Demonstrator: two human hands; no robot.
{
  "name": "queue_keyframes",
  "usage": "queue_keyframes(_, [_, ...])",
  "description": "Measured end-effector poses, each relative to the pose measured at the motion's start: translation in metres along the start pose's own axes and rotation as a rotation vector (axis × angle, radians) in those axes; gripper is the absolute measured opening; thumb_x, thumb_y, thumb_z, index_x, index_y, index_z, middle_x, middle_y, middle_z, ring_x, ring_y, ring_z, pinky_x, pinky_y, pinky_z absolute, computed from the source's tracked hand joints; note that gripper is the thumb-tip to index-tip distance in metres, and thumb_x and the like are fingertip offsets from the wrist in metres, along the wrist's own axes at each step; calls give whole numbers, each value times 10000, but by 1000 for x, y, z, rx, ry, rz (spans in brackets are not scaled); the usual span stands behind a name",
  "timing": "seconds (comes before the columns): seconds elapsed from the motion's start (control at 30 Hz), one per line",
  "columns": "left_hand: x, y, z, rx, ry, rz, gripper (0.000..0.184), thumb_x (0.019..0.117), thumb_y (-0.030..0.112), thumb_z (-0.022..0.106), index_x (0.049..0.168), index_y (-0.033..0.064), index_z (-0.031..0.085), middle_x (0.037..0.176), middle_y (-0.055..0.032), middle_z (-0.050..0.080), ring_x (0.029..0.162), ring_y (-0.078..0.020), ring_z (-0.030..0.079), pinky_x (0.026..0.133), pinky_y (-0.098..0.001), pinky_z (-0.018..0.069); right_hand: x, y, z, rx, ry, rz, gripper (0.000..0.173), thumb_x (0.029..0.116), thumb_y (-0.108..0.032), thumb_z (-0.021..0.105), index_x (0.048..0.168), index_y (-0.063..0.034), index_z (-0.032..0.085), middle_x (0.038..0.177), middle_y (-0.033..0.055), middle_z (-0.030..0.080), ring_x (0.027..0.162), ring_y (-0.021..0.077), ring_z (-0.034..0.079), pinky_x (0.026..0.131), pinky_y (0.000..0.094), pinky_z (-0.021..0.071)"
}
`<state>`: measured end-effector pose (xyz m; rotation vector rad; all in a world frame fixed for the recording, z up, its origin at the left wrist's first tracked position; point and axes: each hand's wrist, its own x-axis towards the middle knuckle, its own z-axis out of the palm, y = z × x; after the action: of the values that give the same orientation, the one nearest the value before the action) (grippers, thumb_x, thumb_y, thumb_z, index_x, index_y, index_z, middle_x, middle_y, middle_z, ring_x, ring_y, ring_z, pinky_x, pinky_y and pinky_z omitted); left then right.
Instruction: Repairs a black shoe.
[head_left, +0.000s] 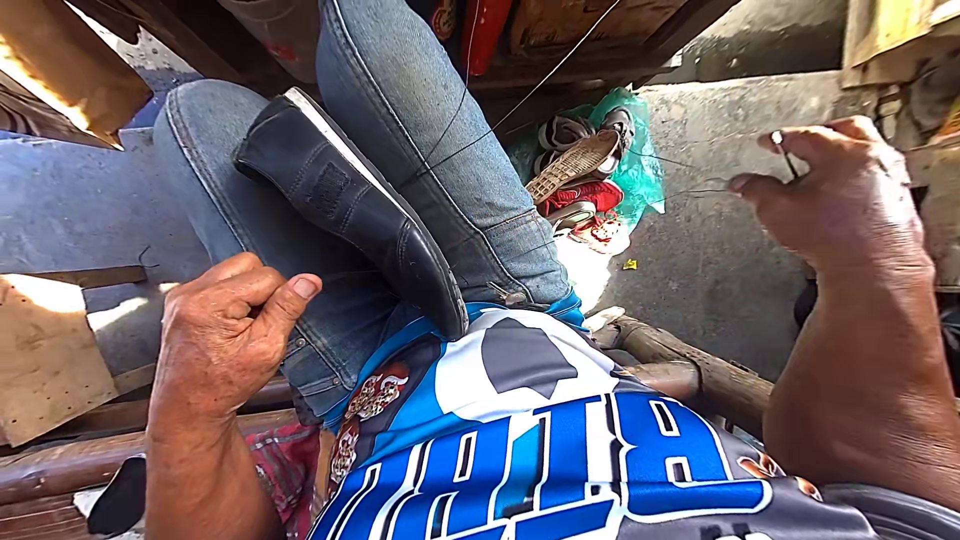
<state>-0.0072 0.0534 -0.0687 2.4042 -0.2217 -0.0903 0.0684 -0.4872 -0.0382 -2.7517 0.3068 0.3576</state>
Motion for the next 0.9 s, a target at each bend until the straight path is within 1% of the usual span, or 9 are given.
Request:
queue_keyframes(0.13, [3, 11, 1, 8, -4, -1, 440, 1022, 402, 579, 672, 136, 575, 693, 36, 471, 655, -74, 483, 589, -263, 385, -27, -89, 35, 378, -65, -410, 425, 929, -356, 718, 1206, -36, 681, 1140, 129, 663, 783, 127, 652, 681, 332, 584])
queue_keyframes(0.27, [2, -2, -5, 112, 65, -26, 468, 1041, 404, 565, 710, 73, 581, 715, -36, 506, 697, -148, 525, 634, -341, 430, -58, -179, 84, 457, -306, -712, 569, 797, -588, 798, 1099, -110, 734, 972, 4, 657, 833, 105, 629, 693, 335, 557])
queue_keyframes(0.33, [-6, -35, -32, 201, 161, -170, 488, 1053, 426, 547, 884, -16, 670, 833, -140, 631, 800, -232, 633, 739, -442, 541, -59, -190, 97, 324, -340, -774, 488, 824, -659, 722, 908, -178, 723, 830, -51, 625, 757, 90, 617, 628, 342, 513])
queue_keyframes(0.4, [-4, -32, -56, 145, 341, -405, 481, 1042, 442, 557, 917, -11, 664, 845, -105, 598, 795, -173, 577, 764, -384, 488, -57, -192, 97, 272, -379, -801, 457, 871, -638, 677, 763, -194, 683, 713, -68, 584, 660, 84, 579, 563, 335, 452])
queue_keyframes(0.5, [3, -22, -59, -378, 598, -416, 249, 1040, 285, 602, 801, 212, 606, 740, 136, 610, 666, 21, 571, 646, -156, 478, -53, -192, 94, 274, -423, -845, 448, 915, -594, 647, 707, -198, 625, 646, -78, 533, 607, 76, 535, 540, 324, 411])
queue_keyframes(0.57, [4, -24, -60, -851, 485, -246, 246, 1069, 185, 479, 886, 210, 642, 949, 61, 677, 933, -124, 672, 887, -327, 570, -50, -192, 93, 297, -465, -857, 422, 931, -572, 643, 727, -204, 625, 636, -91, 525, 599, 57, 524, 549, 313, 409])
queue_keyframes(0.67, [9, -21, -57, -1338, 362, -41, 387, 1097, 150, 272, 1170, 101, 649, 1321, -102, 652, 1307, -318, 580, 1150, -537, 427, -50, -193, 91, 334, -482, -828, 418, 922, -572, 659, 735, -199, 635, 615, -93, 517, 577, 49, 510, 532, 299, 396])
queue_keyframes(0.77, [12, -31, -58, -1479, 339, -73, 368, 1111, 185, 277, 1026, 90, 622, 979, -48, 667, 962, -189, 684, 991, -375, 553, -51, -195, 92, 344, -468, -810, 436, 912, -576, 675, 709, -194, 615, 590, -90, 496, 543, 56, 485, 509, 301, 374])
queue_keyframes(0.9, [22, -63, -70, -1518, 461, -221, 397, 1083, 87, 294, 823, 60, 592, 631, 10, 541, 544, -52, 542, 586, -156, 510, -51, -198, 101, 393, -465, -806, 384, 901, -504, 703, 685, -207, 589, 543, -106, 454, 486, 34, 428, 467, 281, 327])
